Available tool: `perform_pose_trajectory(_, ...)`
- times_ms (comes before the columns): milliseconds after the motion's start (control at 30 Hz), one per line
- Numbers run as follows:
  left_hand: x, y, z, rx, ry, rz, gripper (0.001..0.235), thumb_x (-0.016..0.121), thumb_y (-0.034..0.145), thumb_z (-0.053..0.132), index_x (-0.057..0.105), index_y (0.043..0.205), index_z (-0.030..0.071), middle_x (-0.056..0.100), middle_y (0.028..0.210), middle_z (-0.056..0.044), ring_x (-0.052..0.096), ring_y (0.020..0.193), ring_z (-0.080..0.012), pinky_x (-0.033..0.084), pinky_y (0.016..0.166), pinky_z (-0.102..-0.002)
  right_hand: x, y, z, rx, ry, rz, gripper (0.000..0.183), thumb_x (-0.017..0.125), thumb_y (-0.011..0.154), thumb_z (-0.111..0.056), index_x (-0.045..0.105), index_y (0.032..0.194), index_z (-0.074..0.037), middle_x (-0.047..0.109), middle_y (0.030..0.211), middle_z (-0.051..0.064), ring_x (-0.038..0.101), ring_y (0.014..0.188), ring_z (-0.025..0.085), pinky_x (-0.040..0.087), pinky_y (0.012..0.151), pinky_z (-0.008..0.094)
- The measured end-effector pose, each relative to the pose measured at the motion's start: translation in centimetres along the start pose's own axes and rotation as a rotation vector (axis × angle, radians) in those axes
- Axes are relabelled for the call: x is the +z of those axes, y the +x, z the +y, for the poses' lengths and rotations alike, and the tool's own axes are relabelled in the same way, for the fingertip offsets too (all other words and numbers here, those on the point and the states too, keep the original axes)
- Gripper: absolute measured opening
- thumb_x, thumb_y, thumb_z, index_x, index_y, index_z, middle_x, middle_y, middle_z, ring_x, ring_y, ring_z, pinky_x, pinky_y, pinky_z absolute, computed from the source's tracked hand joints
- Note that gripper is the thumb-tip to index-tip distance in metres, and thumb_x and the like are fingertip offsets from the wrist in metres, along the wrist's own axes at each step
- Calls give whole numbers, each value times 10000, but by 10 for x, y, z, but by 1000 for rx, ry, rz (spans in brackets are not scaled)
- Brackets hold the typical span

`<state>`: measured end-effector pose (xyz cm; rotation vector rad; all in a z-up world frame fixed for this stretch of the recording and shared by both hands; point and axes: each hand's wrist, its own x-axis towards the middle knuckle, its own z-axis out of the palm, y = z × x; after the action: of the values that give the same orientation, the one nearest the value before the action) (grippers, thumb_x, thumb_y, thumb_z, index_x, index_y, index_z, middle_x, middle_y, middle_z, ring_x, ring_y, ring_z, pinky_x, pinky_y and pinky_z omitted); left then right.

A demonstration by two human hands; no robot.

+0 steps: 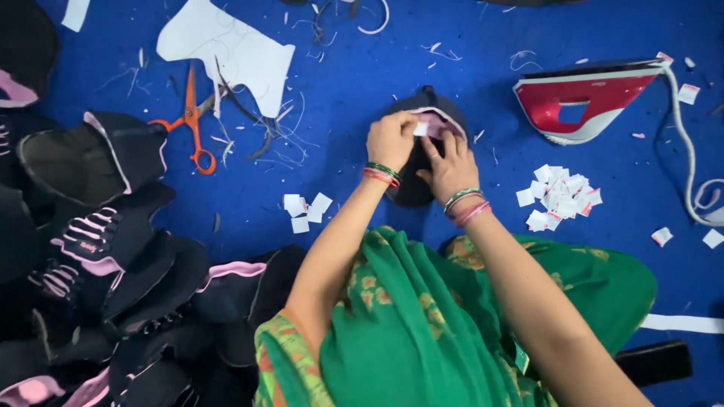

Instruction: The person irons a black garment with pink trim on a blue floor. They repeatedly pick up a red iron, press it onto the garment, and then set it down. The person also handles small white paper pieces and adjusts the garment's position during the process.

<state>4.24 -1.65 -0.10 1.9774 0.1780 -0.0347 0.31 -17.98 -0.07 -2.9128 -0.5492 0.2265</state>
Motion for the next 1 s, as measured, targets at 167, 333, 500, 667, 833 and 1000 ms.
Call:
perform_pose_trajectory(167,13,5,-12,-83,111,159,141,714,872,235,811,948,168,770,879,-118,750,814,-329,588,718,-421,-4,-4,-10,0,5,60,833,835,767,-334,506,1518,-186,445,1498,200,438,1346,404,429,1048,501)
perform_pose_trajectory(333,15,-1,-10,-4,111,186,143,721,884,287,804,956,195,775,890,-91,750,816,-328,594,722,-432,25,-17,7,-19,226,254,806,863,774,-261,494,1474,-110,477,1535,149,470,1386,381,416,1146,485)
perform_pose_trajectory(500,18,-6,-1,-48,246,228,147,717,887,324,811,948,228,767,875,-93,736,800,-345,589,689,-457,-8,-7,-6,42,234,165,899,875,742,-301,472,1525,-123,487,1468,161,480,1296,399,426,1043,501)
perform_pose_trajectory(667,18,-15,-10,-1,257,205,174,714,873,328,805,963,209,768,872,-83,731,774,-349,578,663,-470,-12,-1,-1,70,83,63,877,881,697,-372,523,1485,-228,492,1415,151,474,1268,389,431,988,501)
perform_pose_trajectory(833,-2,-46,-7,458,491,199,460,578,900,59,698,1337,133,658,1241,-125,618,1095,-342,519,969,-444,-6,2,6,38,73,81,874,881,710,-392,526,1489,-216,483,1431,164,462,1286,400,425,1023,501)
perform_pose_trajectory(1000,-3,-27,-13,488,702,46,507,577,886,84,645,1387,117,586,1295,-86,557,1153,-285,481,946,-406,-15,23,15,-25,38,68,893,879,703,-395,525,1502,-210,476,1427,171,457,1297,407,420,1048,531)
